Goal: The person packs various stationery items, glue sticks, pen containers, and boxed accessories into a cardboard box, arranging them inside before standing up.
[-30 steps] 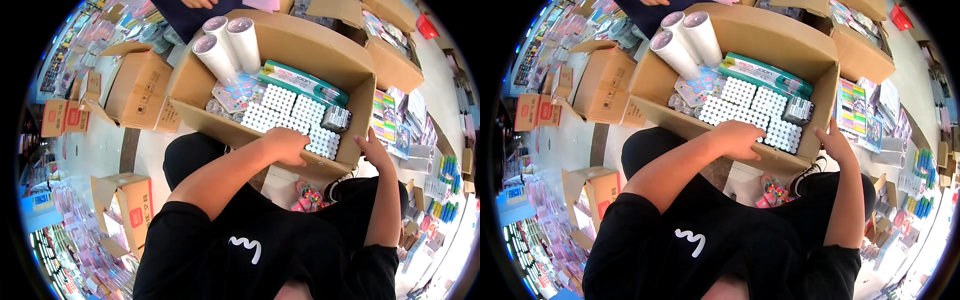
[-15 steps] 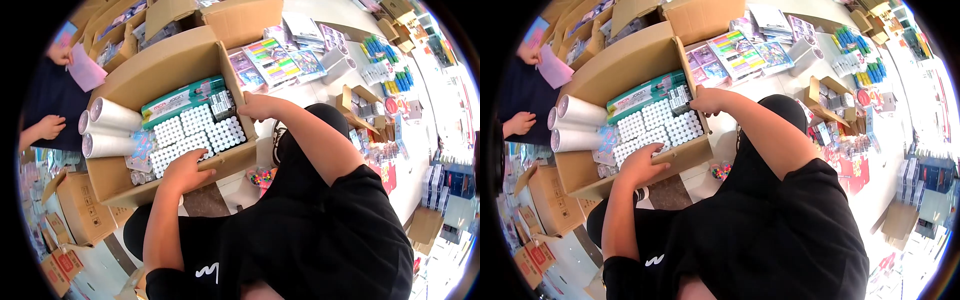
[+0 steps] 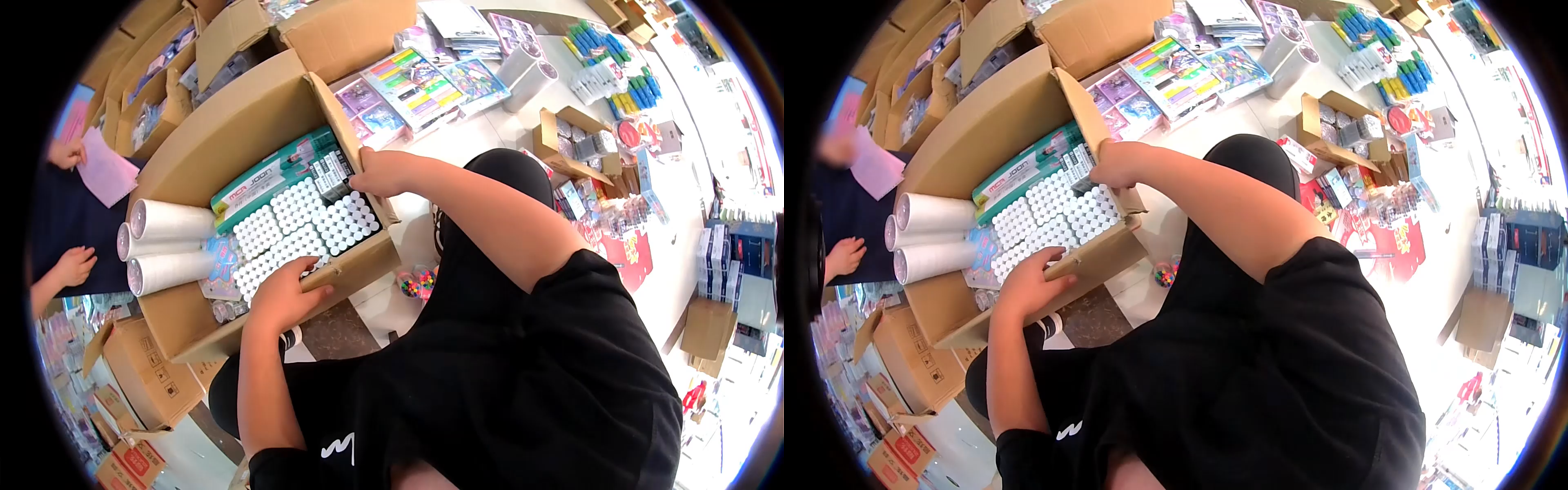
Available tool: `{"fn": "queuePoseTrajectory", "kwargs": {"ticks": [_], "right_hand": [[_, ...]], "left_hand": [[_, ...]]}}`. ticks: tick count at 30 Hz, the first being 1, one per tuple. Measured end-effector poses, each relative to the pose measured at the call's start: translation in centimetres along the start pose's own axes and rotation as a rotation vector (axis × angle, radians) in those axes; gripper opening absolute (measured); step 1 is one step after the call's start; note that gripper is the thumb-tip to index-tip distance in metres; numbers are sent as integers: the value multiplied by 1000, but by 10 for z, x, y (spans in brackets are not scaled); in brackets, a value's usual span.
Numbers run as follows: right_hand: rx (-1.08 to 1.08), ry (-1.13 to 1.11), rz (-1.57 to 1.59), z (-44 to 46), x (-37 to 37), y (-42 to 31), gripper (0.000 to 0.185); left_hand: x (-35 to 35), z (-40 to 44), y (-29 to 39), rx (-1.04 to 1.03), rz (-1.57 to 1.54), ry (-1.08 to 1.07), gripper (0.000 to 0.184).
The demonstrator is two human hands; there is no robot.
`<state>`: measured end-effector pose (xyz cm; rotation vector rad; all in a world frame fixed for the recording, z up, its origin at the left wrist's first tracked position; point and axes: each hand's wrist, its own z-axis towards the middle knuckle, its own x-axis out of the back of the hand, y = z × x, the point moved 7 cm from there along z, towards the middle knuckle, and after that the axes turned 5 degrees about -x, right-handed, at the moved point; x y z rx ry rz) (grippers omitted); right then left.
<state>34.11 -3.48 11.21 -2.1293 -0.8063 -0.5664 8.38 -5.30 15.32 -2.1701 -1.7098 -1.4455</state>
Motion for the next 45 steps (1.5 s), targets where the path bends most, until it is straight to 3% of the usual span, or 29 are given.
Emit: {"fn": "queuePoseTrajectory", "kwargs": {"ticks": [12,15,17,19,20,22,33,39,41,42,43,44,45], "right_hand": [[-26,10,-14,-6,3,-2,54],[-18,5,-12,-11,6,-1,57],[13,-38,-77,-13,5,-3,77],[30,-108,8,-9,2,2,74],[61,-9,-17,-7,2,2,74],[16,-33,22,-1,0,9,80],[54,-38,28,-10,7,-7,70],[141,-3,28,5,0,9,46],[130,-65,-255,5,-8,-4,40],[380,-41,-484,12,-21,2,35],[157,-47,-368,3,-18,-8,29],[261,4,-405,-14,-8,-14,41],[-32,106,-128,-12,0,0,61]], "left_hand": [[-3,3,-3,-14,-33,0,66],[-4,3,-4,-27,-17,-1,66],[-8,12,-8,-54,17,-2,67],[-7,6,-14,-92,48,10,65],[-6,5,-13,-110,43,29,63],[-6,3,-15,-74,36,3,67],[-3,2,-17,-25,20,-47,67],[-5,10,-14,-118,62,-18,67],[-3,5,-11,-113,29,51,67],[-7,10,-11,-121,9,54,68],[-10,10,-14,-109,13,72,68],[-7,10,-8,-81,16,77,67],[-9,12,-6,-111,0,102,67]]}}
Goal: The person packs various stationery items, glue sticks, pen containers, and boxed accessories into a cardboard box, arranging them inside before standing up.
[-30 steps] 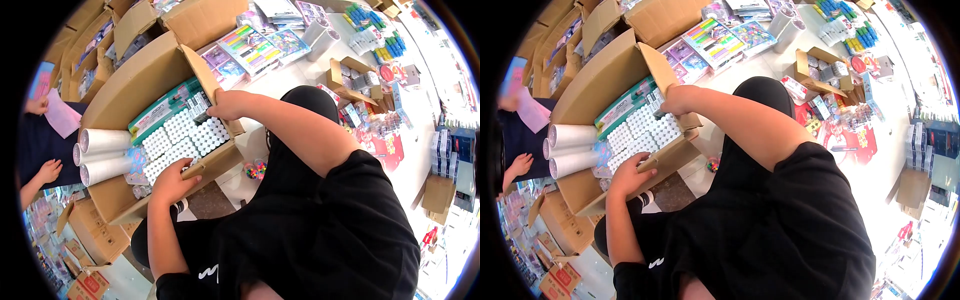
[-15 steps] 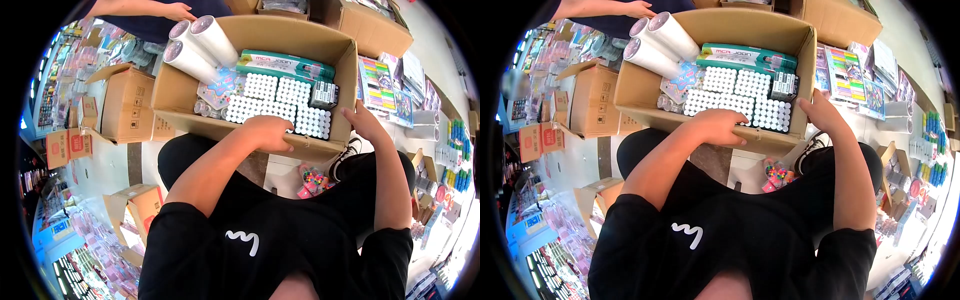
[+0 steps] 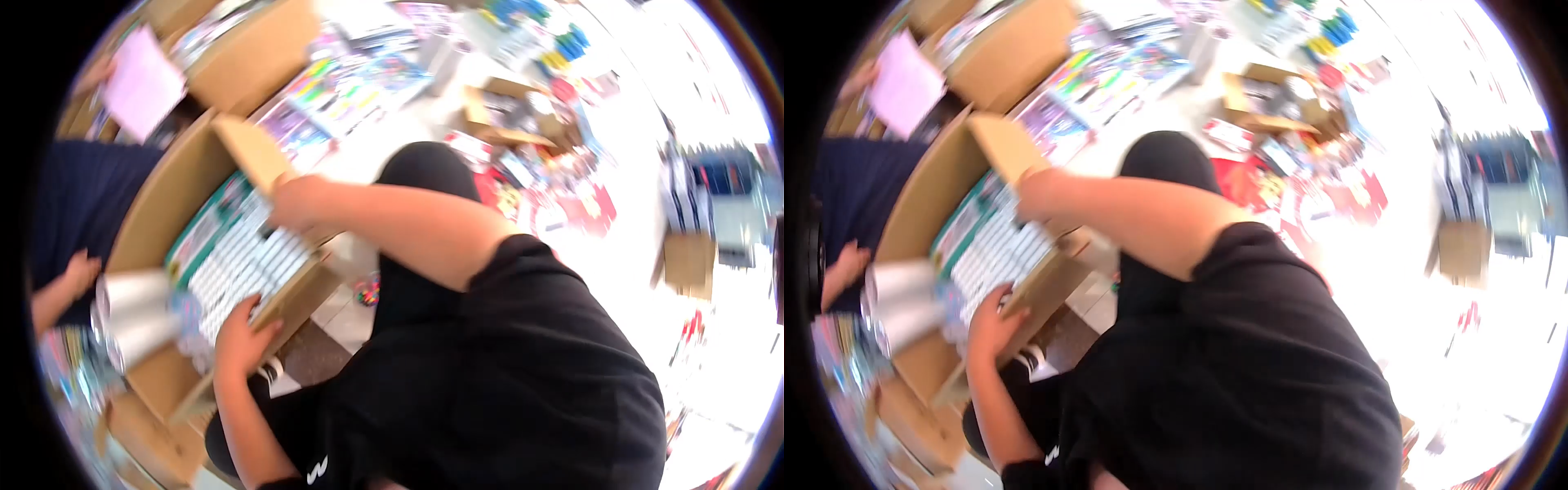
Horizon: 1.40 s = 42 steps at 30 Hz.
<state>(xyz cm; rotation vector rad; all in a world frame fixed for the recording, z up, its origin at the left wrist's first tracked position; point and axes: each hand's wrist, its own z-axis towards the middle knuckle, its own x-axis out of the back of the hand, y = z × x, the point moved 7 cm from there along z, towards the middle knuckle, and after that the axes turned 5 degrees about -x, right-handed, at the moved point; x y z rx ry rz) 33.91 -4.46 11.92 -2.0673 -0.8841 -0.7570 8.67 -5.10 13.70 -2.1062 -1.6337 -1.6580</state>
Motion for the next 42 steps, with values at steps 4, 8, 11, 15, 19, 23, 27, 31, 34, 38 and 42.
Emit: {"fn": "queuePoseTrajectory", "kwargs": {"ticks": [4,8,11,15,19,23,27,31,34,38,42], "right_hand": [[-9,-19,-137,-27,8,-3,92],[374,34,160,-85,93,16,77],[436,289,677,-127,167,112,66],[56,611,972,-110,149,344,39],[-462,507,350,-64,23,543,38],[-714,404,154,-31,-39,615,84],[-771,354,-23,14,-50,644,105],[-859,372,-7,39,-39,659,99],[-867,178,118,57,-56,658,103],[-946,337,72,51,-65,644,107],[-976,326,55,69,-76,650,99]], "left_hand": [[-9,4,17,-9,127,65,60],[-9,13,47,-164,284,110,48],[-12,22,57,-120,312,136,46],[-16,26,51,6,311,122,43],[-16,26,52,-8,332,121,43],[-17,28,53,-14,352,119,40],[-16,28,52,8,366,66,40],[0,30,63,-141,268,112,54],[39,52,101,-316,121,462,79],[83,108,179,-576,9,727,61],[56,150,244,-831,43,630,56]]}}
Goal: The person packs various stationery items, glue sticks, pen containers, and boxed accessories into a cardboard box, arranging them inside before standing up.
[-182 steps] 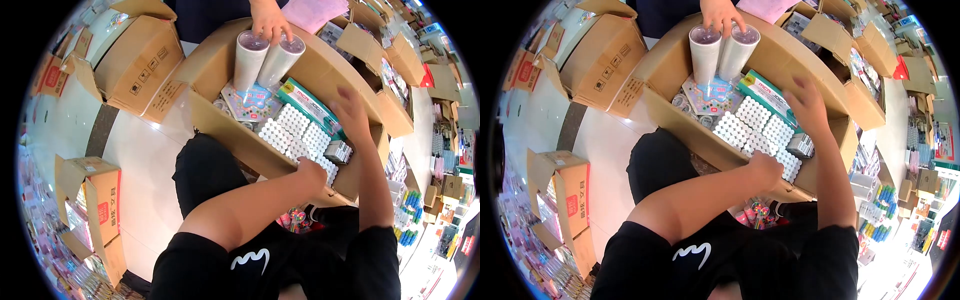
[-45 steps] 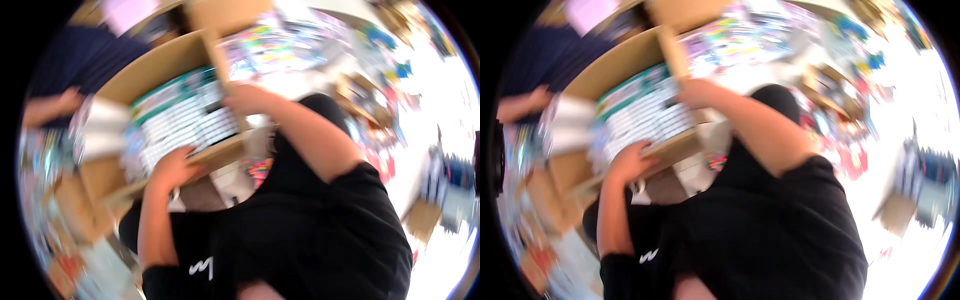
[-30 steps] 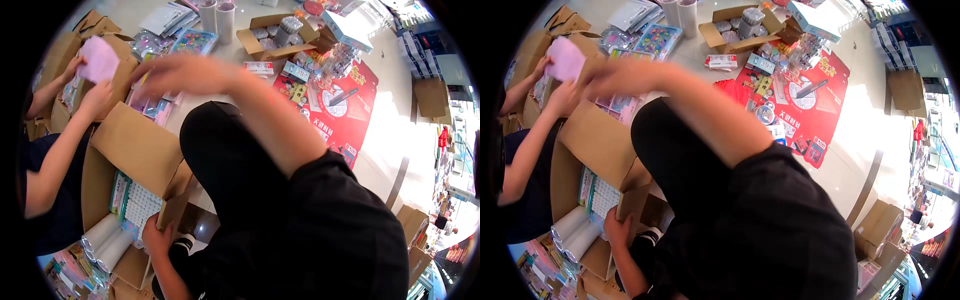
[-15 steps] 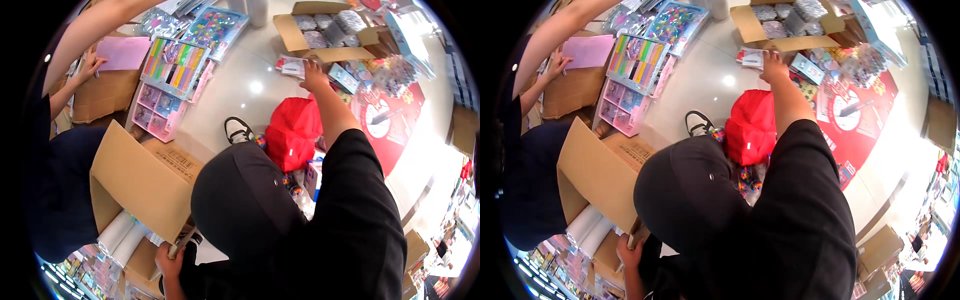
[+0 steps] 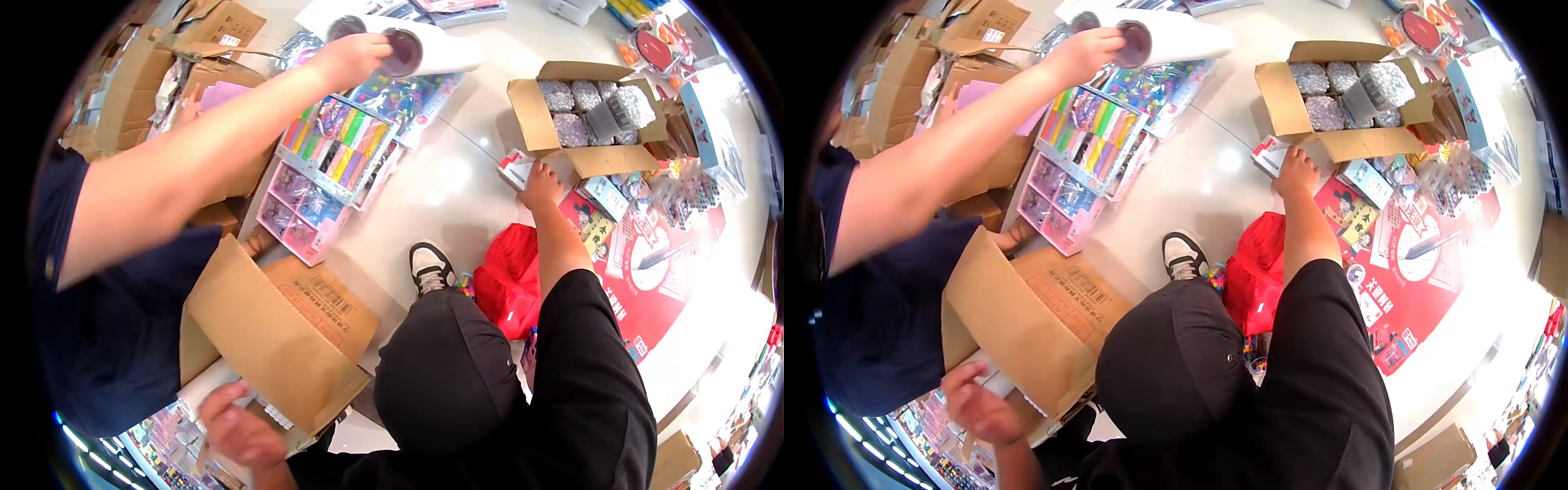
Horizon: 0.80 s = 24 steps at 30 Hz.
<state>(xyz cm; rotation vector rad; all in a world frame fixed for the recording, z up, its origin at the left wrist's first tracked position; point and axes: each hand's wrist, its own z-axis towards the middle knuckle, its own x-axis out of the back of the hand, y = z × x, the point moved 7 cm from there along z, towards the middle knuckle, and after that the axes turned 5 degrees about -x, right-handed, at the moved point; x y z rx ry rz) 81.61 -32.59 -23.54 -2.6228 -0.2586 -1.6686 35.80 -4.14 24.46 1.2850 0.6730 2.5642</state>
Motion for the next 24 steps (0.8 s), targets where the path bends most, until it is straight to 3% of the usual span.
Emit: {"fn": "queuePoseTrajectory", "kwargs": {"ticks": [1,3,5,7,9,11,12,14,15,16,18,20,21,22,24], "right_hand": [[35,-13,-3,-9,7,-5,91],[96,13,143,-29,24,-19,89],[279,92,395,-67,63,-45,84],[526,22,622,-125,126,-71,85],[781,-34,765,-212,212,-96,88],[1055,-73,792,-304,299,-119,89],[1197,-84,822,-342,328,-129,87],[1414,75,569,-429,377,-155,79],[1538,17,561,-464,387,-169,78],[1653,-28,544,-497,391,-182,78],[1832,-131,515,-560,381,-206,78],[1921,-157,447,-616,367,-231,80],[1904,-186,340,-632,354,-244,82],[1875,-206,232,-648,339,-259,84],[1860,-283,94,-675,305,-290,87]], "left_hand": [[-16,5,12,-122,-32,-47,54],[-44,13,31,-161,-59,-209,43],[-52,21,43,-135,-132,-249,36],[-49,18,45,-38,-109,-210,38],[-46,11,43,86,-147,-155,49],[-42,-2,40,290,-378,-62,65],[-41,-13,39,352,-472,-56,86],[-27,-28,52,403,-665,75,116],[-19,-35,60,412,-803,169,127],[0,-35,70,268,-768,224,135],[43,-62,73,292,-478,300,144],[79,-96,65,236,-601,502,149],[96,-117,60,269,-619,515,150],[114,-138,54,354,-774,731,144],[154,-181,33,411,-554,585,129]]}}
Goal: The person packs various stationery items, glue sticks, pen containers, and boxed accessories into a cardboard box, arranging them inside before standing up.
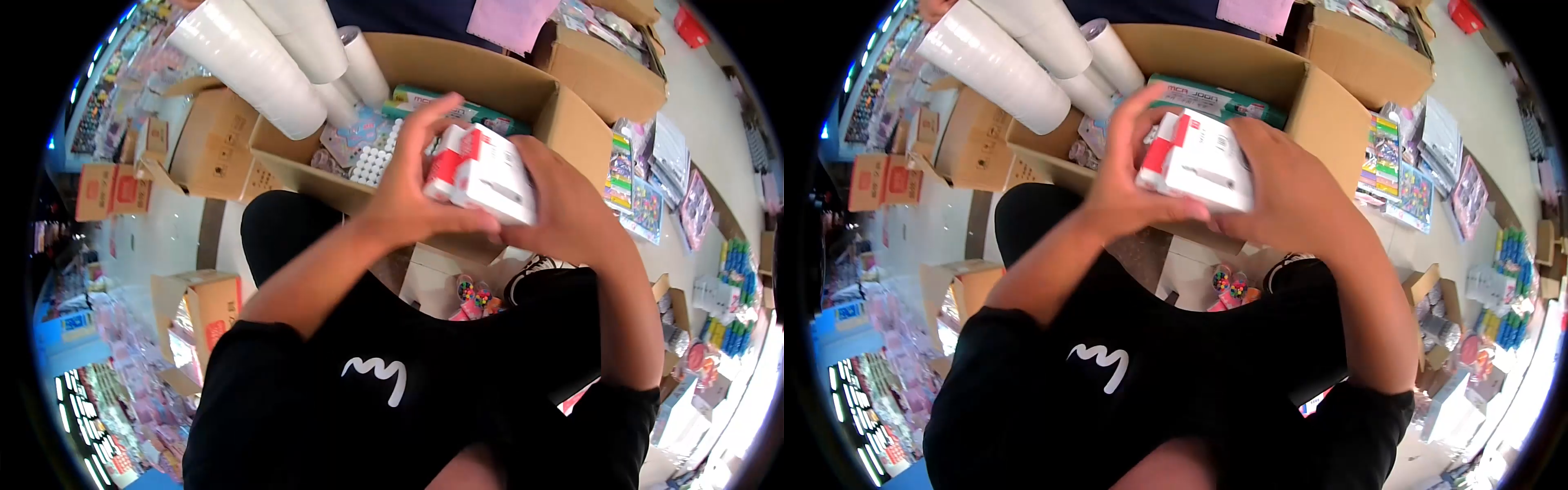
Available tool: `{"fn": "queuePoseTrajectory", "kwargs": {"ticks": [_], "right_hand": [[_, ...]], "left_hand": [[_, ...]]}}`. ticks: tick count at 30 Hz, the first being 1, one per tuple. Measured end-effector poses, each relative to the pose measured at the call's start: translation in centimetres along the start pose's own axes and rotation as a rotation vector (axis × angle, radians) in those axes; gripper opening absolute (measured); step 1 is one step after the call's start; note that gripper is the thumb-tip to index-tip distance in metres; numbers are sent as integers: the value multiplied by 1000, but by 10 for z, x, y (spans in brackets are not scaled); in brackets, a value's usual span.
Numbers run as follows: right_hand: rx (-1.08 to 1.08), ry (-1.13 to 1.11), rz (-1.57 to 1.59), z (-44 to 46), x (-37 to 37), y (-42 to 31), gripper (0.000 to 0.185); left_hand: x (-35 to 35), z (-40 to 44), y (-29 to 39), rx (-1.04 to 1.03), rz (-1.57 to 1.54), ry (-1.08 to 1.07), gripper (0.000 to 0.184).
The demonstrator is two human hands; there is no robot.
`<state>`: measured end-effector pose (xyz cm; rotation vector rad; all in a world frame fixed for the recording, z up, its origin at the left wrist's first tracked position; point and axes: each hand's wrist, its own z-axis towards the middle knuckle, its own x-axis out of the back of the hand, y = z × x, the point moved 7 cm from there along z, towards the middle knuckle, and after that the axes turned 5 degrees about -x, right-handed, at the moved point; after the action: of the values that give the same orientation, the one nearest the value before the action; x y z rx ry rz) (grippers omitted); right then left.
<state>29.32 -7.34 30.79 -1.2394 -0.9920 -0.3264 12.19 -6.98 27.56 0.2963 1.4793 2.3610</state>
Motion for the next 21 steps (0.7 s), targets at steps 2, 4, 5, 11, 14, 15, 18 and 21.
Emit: {"fn": "queuePoseTrajectory", "kwargs": {"ticks": [2,4,5,11,14,15,18,21], "right_hand": [[-32,-169,-6,39,-31,-6,89],[-32,-214,-131,75,-65,-5,90],[-47,-235,-144,91,-80,1,90],[-149,-279,-294,137,-126,55,91],[-205,-263,-235,139,-135,92,88],[-240,-262,-230,138,-141,108,91],[-337,-311,-134,126,-150,126,96],[-387,-384,-31,108,-150,126,97]], "left_hand": [[43,2,-5,307,214,-181,110],[85,-2,-28,304,380,-234,97],[97,-1,-40,309,437,-270,95],[116,13,-144,310,513,-400,88],[107,28,-177,333,543,-462,86],[102,33,-186,345,567,-560,86],[91,30,-205,321,589,-656,85],[83,11,-223,213,616,-742,84]]}}
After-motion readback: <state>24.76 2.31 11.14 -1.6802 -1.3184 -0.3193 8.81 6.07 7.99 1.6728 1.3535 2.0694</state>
